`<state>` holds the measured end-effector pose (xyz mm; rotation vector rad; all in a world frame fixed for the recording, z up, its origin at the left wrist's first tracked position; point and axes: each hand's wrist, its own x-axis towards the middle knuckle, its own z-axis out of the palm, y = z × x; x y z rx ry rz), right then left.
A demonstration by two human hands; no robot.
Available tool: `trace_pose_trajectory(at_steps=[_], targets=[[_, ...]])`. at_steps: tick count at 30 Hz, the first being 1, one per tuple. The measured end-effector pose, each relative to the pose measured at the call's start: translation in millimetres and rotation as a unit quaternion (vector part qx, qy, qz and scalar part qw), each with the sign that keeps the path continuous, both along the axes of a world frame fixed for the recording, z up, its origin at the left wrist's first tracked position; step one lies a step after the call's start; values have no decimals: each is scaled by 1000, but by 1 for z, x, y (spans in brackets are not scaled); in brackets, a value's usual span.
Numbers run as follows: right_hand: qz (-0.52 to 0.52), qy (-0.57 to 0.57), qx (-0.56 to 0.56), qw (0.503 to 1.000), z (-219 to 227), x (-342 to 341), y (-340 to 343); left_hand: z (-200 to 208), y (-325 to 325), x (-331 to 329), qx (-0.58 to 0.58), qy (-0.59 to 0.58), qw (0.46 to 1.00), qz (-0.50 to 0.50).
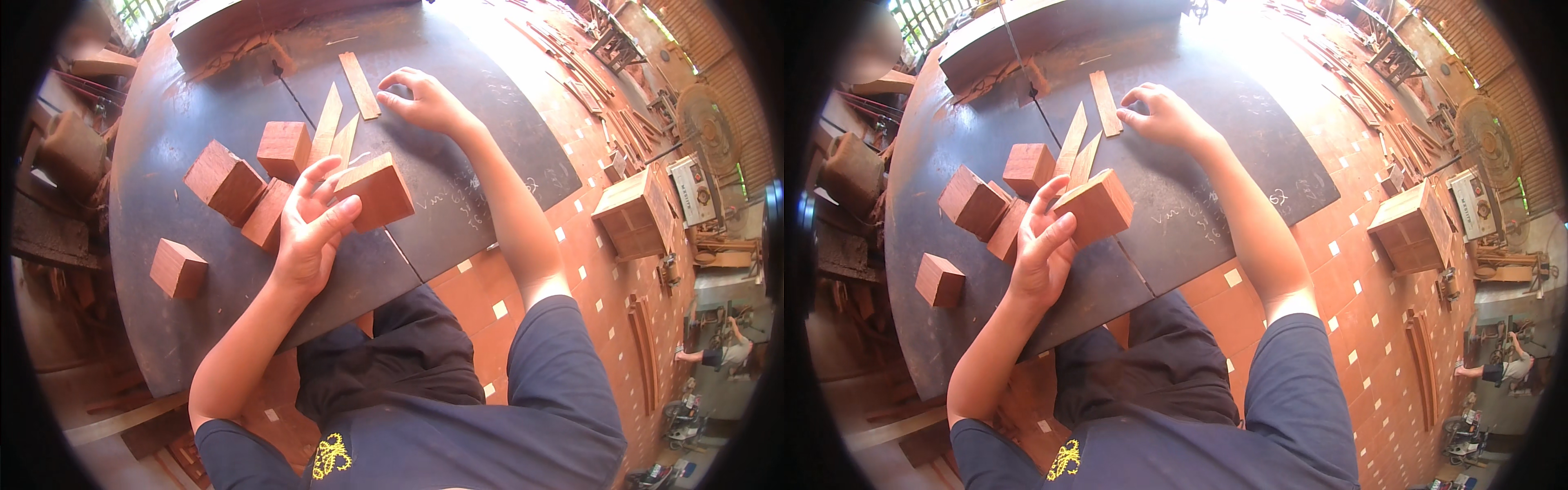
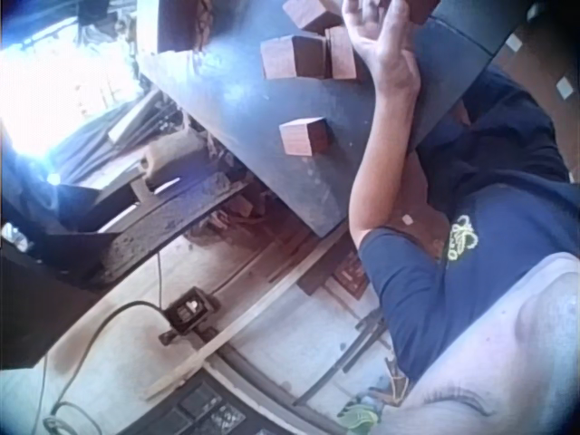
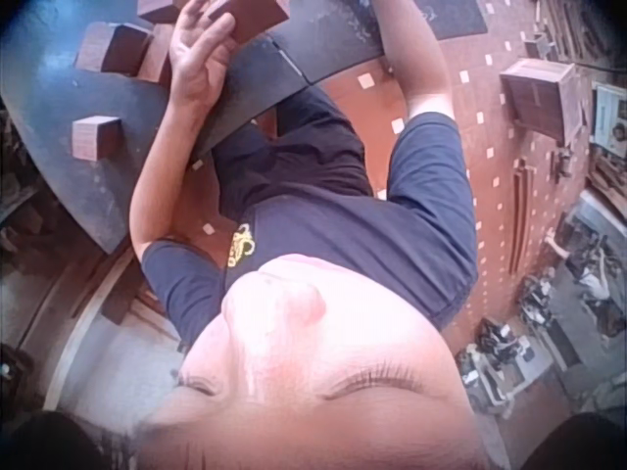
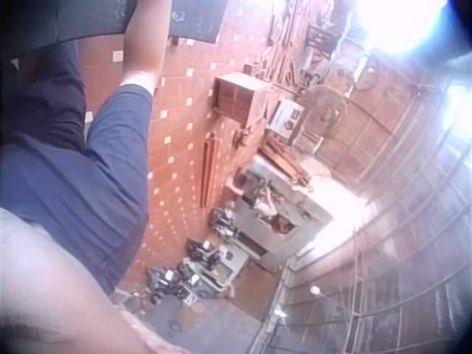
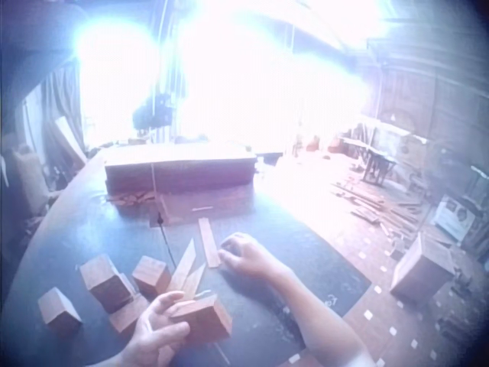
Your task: The person arranges small wooden blocks on a workbench, then uses a set square and a pen to draw lines on the blocks. The person repeatedly measures and marks the blocks, moving them around the table.
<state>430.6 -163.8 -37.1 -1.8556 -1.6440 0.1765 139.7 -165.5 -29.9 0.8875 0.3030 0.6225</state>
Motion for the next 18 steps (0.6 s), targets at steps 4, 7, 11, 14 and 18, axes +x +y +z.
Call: trace_pose_trajectory(at_steps=[4,7,11,14,18], targets=[[13,8,-6,1000,2,-2,-1,-5,1,-3,-22,28,999,-21],[61,-30,37,997,8,-10,0,-7,3,-1,-25,32,999,-28],[152,158,-23,975,43,-28,-16,-3,0,2,-49,14,999,1],[264,258,-48,928,52,-19,-25,-1,0,3,-52,26,998,7],[409,263,-183,855,55,-18,-25,-3,0,3,-80,0,997,16]])
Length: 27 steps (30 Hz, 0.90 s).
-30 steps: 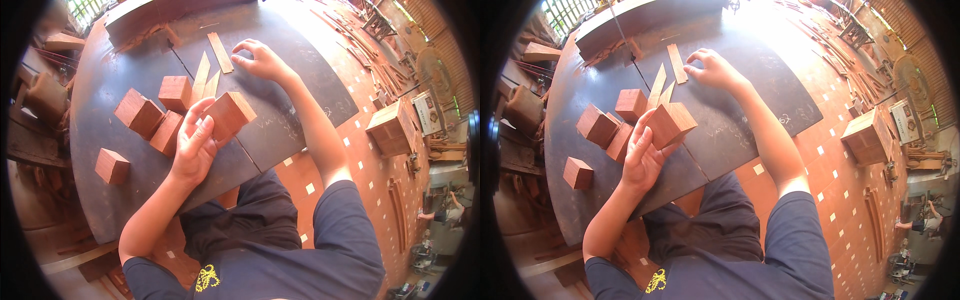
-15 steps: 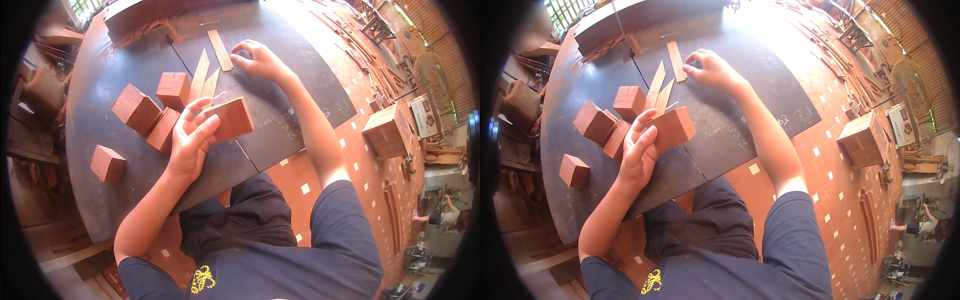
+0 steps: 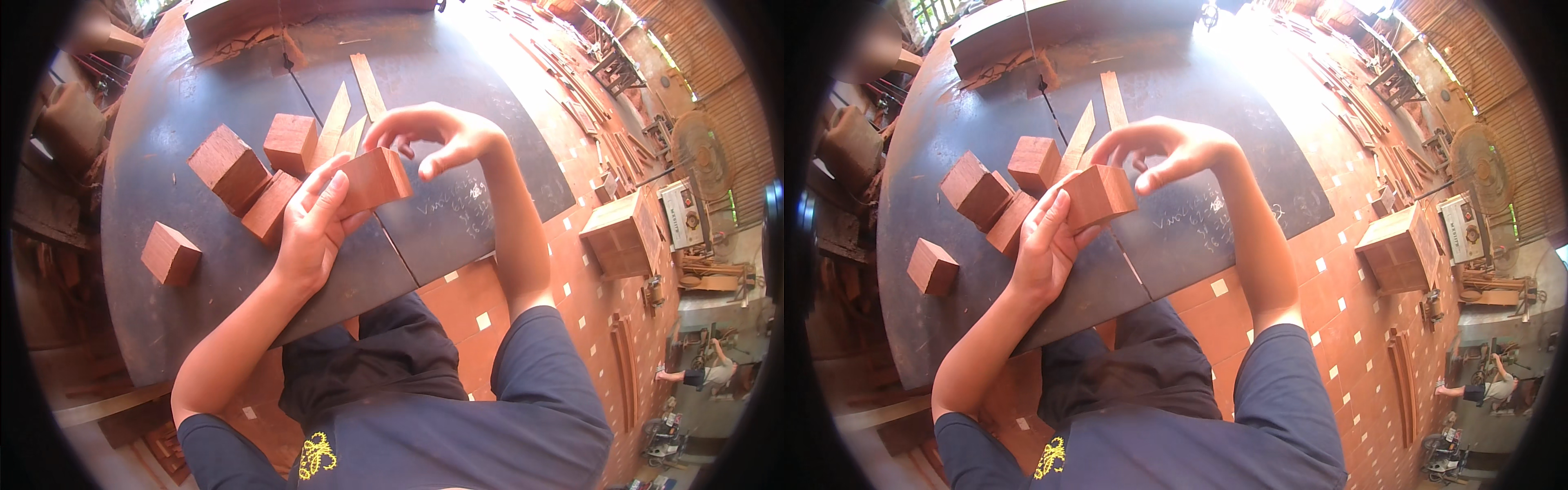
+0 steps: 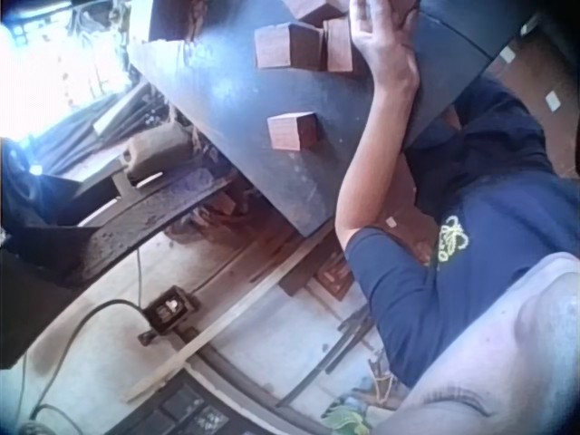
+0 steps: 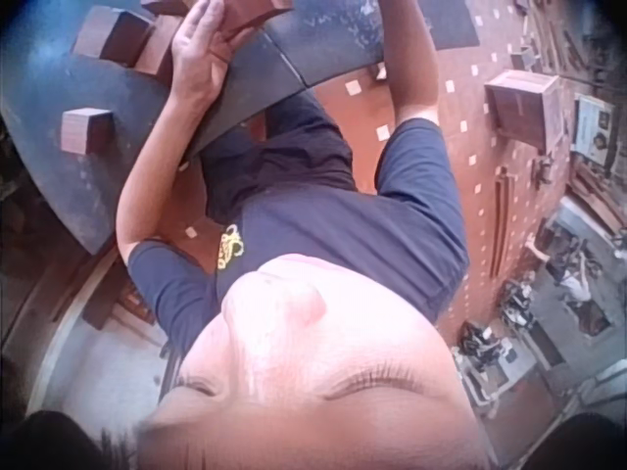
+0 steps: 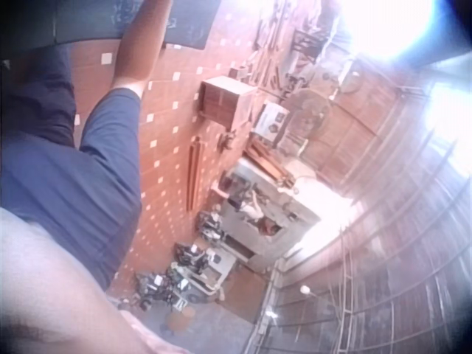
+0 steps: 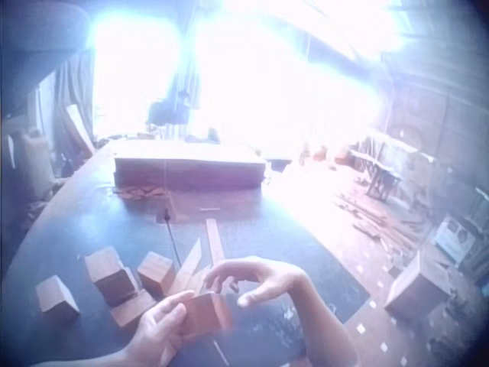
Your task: The person arranges small wooden blocks on a workbench, then uses a set square and a pen to draw lines on the blocks. The person repeatedly measures and marks the blocks, moving them around the table.
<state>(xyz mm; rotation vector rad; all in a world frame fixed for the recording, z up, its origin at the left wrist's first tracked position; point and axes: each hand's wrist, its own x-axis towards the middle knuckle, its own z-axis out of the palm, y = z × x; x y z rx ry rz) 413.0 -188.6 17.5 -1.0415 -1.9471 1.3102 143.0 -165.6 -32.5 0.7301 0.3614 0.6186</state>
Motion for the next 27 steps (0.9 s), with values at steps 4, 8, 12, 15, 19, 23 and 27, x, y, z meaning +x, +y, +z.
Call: trace_pose_trajectory(at_steps=[4,8,12,15,19,23,27], targets=[[23,-41,-93,995,2,-16,-2,-5,-3,-1,45,31,998,13],[15,-30,-115,993,12,-21,-5,-3,-4,-1,46,34,998,20],[27,-6,-60,998,-3,-14,1,-3,-5,-2,79,43,996,25],[23,8,-73,997,-4,-12,1,-10,-3,-1,92,34,995,28],[14,7,-70,997,-1,-12,-1,-10,-2,0,89,31,995,29],[22,13,-46,999,-5,-10,1,-13,-2,0,79,27,996,28],[26,7,-37,999,-5,-11,1,-13,-2,0,68,33,997,26]])
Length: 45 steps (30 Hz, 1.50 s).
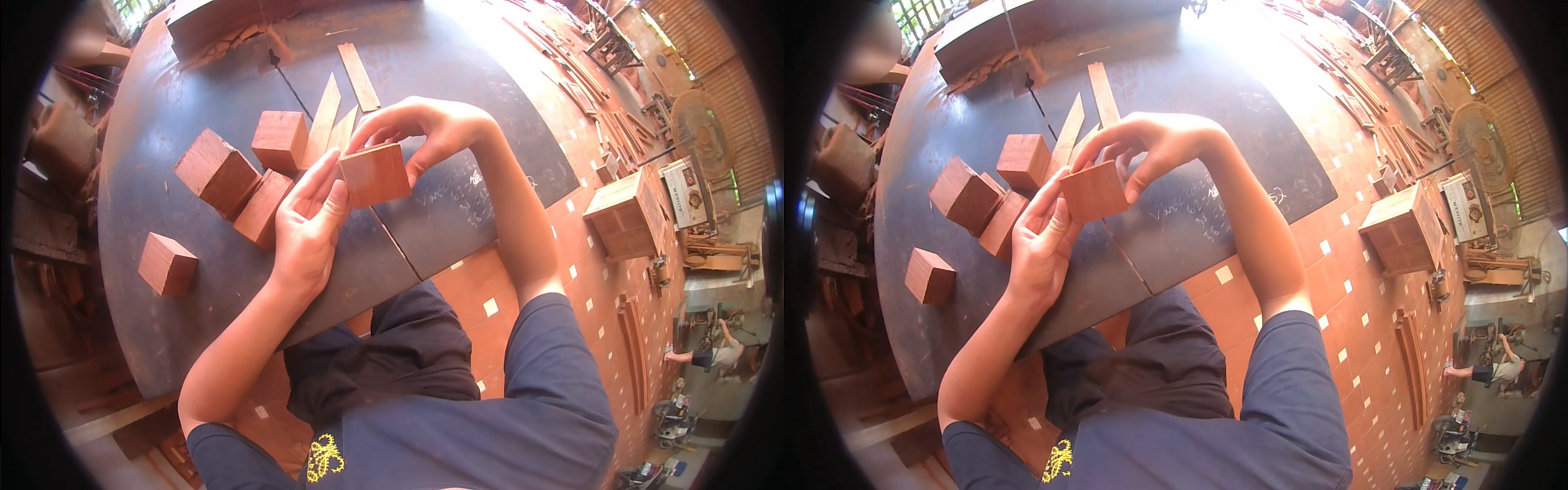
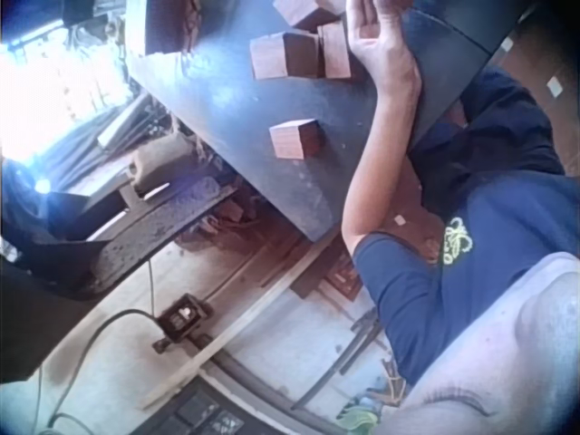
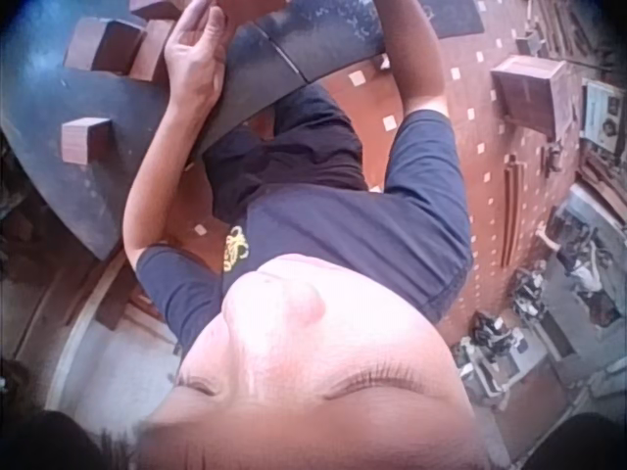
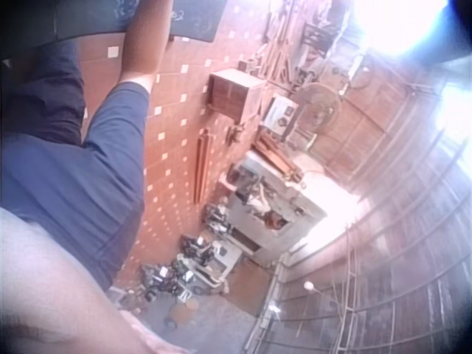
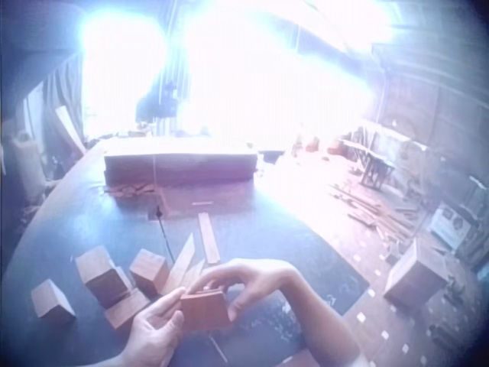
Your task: The person arranges small wooden blocks on a workbench, then uses a set square and a pen to draw lines on the blocks. The person repeatedly measures and marks the blocks, moving them around the table.
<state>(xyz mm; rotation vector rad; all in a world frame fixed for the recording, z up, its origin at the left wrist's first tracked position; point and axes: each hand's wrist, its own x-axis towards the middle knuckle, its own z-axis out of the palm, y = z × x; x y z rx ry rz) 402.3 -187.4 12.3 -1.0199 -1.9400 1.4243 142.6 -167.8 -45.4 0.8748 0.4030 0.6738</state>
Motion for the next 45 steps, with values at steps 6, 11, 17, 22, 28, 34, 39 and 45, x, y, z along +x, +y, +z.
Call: trace_pose_trajectory(at_steps=[6,11,17,22,28,34,39,45], targets=[[-3,-4,22,1000,0,1,-2,1,0,1,13,-13,1000,-6],[-3,-14,38,999,2,3,-1,2,1,2,15,-18,1000,-6],[9,-12,61,998,-3,6,1,6,0,2,8,14,1000,6],[-10,-6,72,997,3,1,-3,12,-4,-2,4,41,999,15],[-12,-9,101,995,4,-1,-3,17,-4,-3,-2,20,1000,6],[-42,-22,109,993,1,-2,0,13,-4,-4,-12,-10,1000,-26],[-40,-17,86,995,-4,-2,3,14,-2,-5,-45,-30,998,-42],[-34,-12,82,996,-3,-7,3,14,-3,-6,-92,-55,991,-85]])
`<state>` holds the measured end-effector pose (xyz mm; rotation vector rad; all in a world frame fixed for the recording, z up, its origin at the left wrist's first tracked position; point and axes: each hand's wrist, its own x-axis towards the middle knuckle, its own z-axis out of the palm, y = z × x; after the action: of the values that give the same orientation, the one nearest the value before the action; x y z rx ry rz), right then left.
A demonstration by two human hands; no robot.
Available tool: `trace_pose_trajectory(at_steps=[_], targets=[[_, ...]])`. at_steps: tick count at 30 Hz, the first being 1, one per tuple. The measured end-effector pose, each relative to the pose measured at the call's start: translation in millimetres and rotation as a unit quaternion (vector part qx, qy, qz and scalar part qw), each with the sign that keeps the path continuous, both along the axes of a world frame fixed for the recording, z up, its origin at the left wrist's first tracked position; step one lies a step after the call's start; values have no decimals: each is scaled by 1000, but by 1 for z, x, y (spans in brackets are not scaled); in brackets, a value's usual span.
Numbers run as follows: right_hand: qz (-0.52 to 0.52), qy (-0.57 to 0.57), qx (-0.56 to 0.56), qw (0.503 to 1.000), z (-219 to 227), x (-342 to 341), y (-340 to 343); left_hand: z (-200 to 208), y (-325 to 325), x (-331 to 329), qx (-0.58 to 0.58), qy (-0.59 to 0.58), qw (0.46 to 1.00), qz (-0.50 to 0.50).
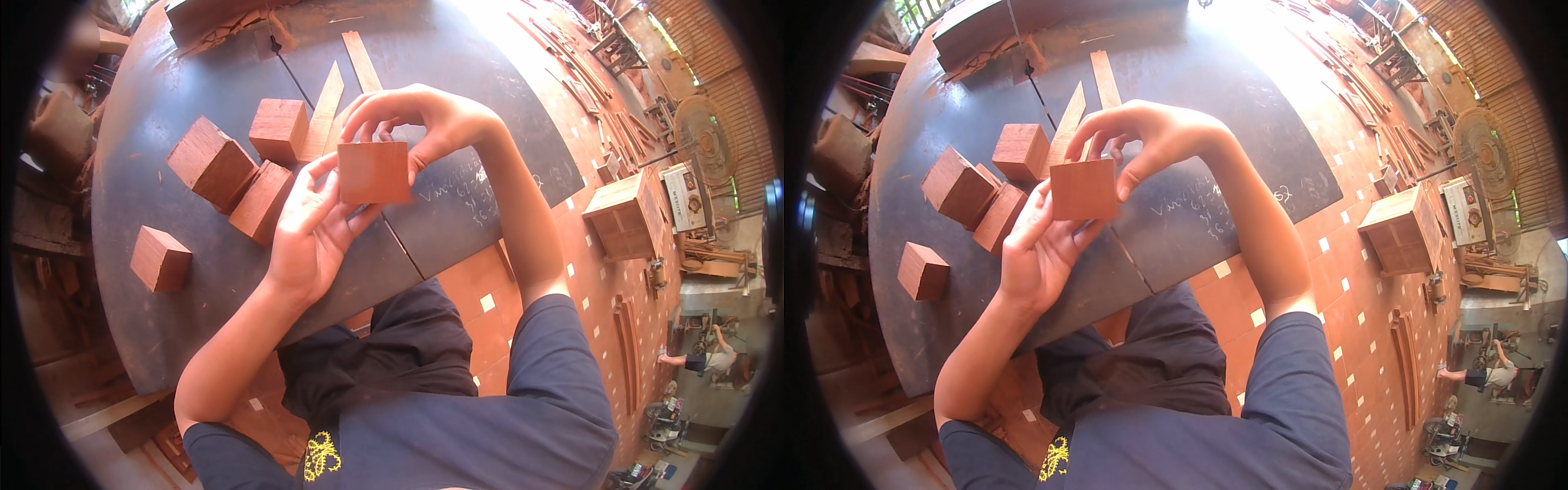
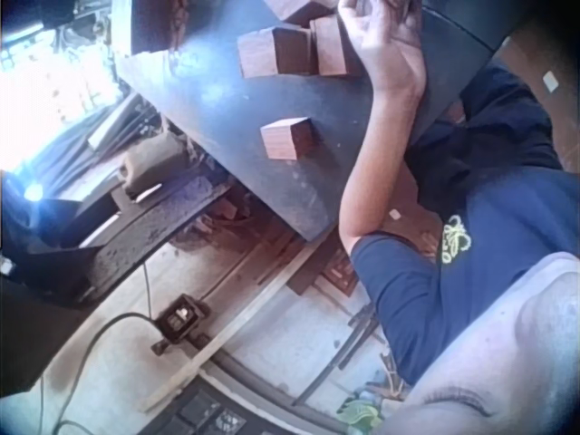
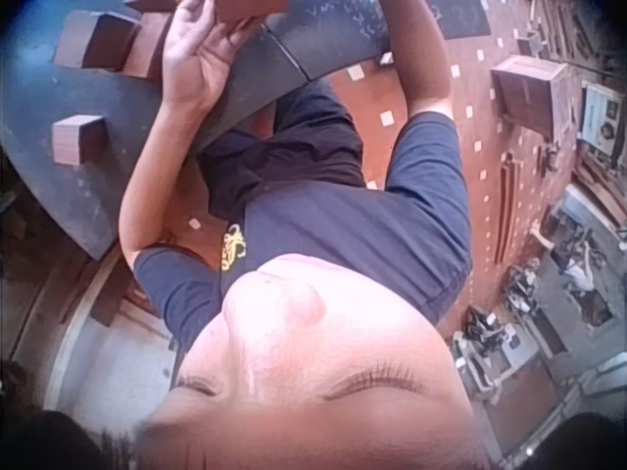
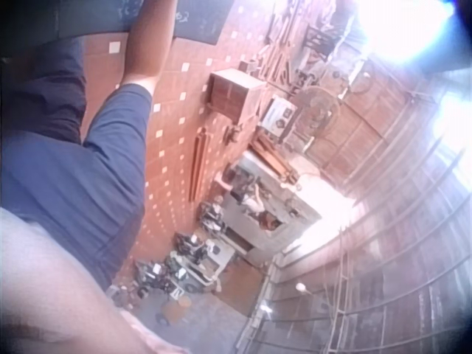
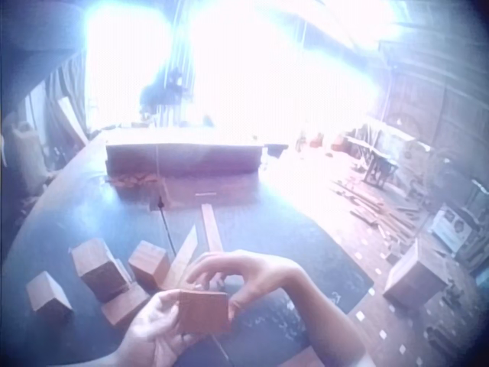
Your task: The person arranges small wooden blocks on a workbench, then uses a set square and a pen to draw lines on the blocks. The person repeatedly measures and marks the blocks, moving them around the table.
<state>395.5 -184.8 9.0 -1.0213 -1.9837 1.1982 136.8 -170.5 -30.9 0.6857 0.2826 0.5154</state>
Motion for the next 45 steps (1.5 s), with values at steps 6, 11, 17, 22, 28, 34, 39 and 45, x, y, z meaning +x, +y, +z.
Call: trace_pose_trajectory(at_steps=[6,11,17,22,28,34,39,45], targets=[[40,19,-1,999,0,3,1,5,-5,0,-35,-38,998,-40],[44,16,15,999,1,5,-2,3,-6,-1,0,2,999,-43],[46,-1,23,999,-2,8,1,5,-4,-1,8,15,999,-36],[54,19,28,998,-4,10,1,3,-3,-2,11,13,1000,-26],[44,17,24,999,-5,10,1,4,-2,-1,16,11,1000,-19],[43,22,17,999,-5,12,1,5,-2,0,29,23,999,-22],[39,33,28,998,-6,12,2,0,-3,0,35,2,999,-42],[26,100,1,995,-1,4,-2,-1,-10,3,18,10,997,-80]])
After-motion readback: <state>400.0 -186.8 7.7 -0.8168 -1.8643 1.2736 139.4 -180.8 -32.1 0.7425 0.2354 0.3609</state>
